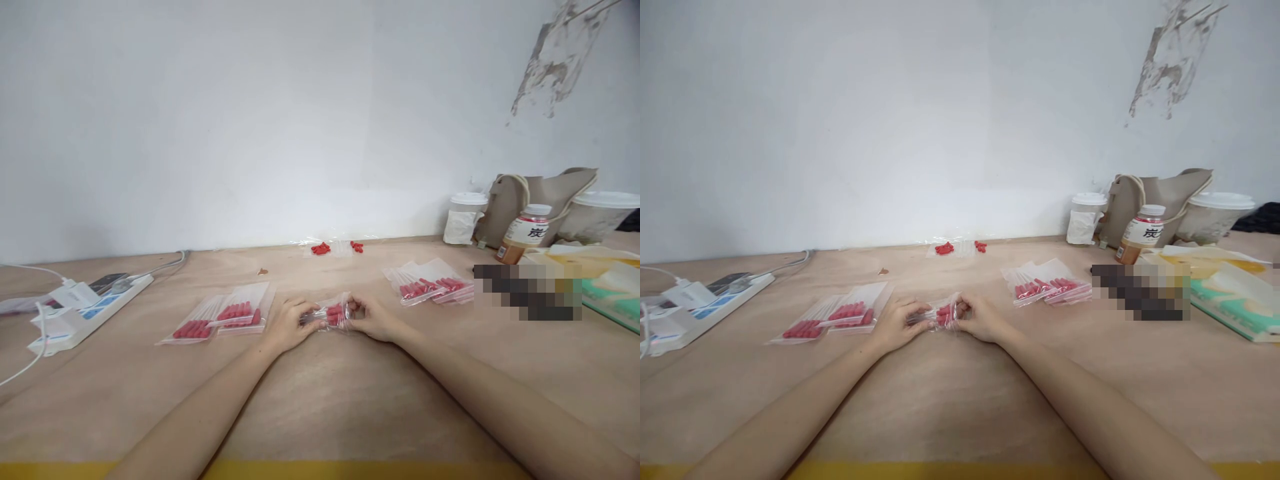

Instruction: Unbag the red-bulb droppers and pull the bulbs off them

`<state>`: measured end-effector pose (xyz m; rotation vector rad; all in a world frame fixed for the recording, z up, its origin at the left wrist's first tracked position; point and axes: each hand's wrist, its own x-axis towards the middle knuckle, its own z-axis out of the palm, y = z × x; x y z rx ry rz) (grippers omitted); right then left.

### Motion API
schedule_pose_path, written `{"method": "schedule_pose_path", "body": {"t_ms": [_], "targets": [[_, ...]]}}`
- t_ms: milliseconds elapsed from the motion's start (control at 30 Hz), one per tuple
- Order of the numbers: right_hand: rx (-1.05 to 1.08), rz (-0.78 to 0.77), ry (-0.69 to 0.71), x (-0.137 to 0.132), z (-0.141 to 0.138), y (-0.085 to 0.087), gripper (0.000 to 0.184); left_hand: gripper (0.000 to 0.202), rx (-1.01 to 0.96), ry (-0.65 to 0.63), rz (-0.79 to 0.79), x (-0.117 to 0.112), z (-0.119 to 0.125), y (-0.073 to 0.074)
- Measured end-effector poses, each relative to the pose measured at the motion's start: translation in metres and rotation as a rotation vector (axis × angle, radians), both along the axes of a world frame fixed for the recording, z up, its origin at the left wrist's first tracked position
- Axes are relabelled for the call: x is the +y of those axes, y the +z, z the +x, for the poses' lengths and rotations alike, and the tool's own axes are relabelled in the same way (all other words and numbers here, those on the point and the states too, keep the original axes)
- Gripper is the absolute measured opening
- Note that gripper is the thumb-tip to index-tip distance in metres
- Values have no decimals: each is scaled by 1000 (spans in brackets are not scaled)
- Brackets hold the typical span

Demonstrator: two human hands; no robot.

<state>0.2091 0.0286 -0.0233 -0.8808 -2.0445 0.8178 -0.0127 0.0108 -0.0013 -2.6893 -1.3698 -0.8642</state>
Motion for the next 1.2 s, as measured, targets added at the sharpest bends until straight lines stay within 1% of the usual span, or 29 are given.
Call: {"method": "schedule_pose_path", "body": {"t_ms": [133,267,367,433,500,567,633,800,867,900,1033,1200], "targets": [[67,-79,-14,1,0,0,20,29,-5,-18,-7,0,0,1],[39,-76,-23,2,3,3,28,29,-7,-18,-12,1,0,1],[21,-87,-20,3,3,1,34,30,-6,-22,-24,1,0,1],[29,-99,-49,4,2,-2,35,30,-6,-19,-25,0,0,1],[30,-68,-91,4,1,-2,32,30,-7,-11,-27,0,0,0],[17,-11,-100,3,1,-1,28,29,-6,-6,-35,0,0,0],[19,33,-84,2,0,1,23,29,-5,-6,-40,1,0,0],[17,84,-5,1,-1,5,16,27,-6,11,-33,0,0,0],[-6,104,-11,2,2,7,16,28,-14,27,-37,0,0,0],[-4,107,-35,3,4,8,16,29,-21,38,-40,1,0,0],[30,99,-128,9,19,15,22,31,-41,91,-46,3,-1,-3],[-134,68,-103,8,28,16,39,31,-50,90,-34,6,-2,-6]]}}
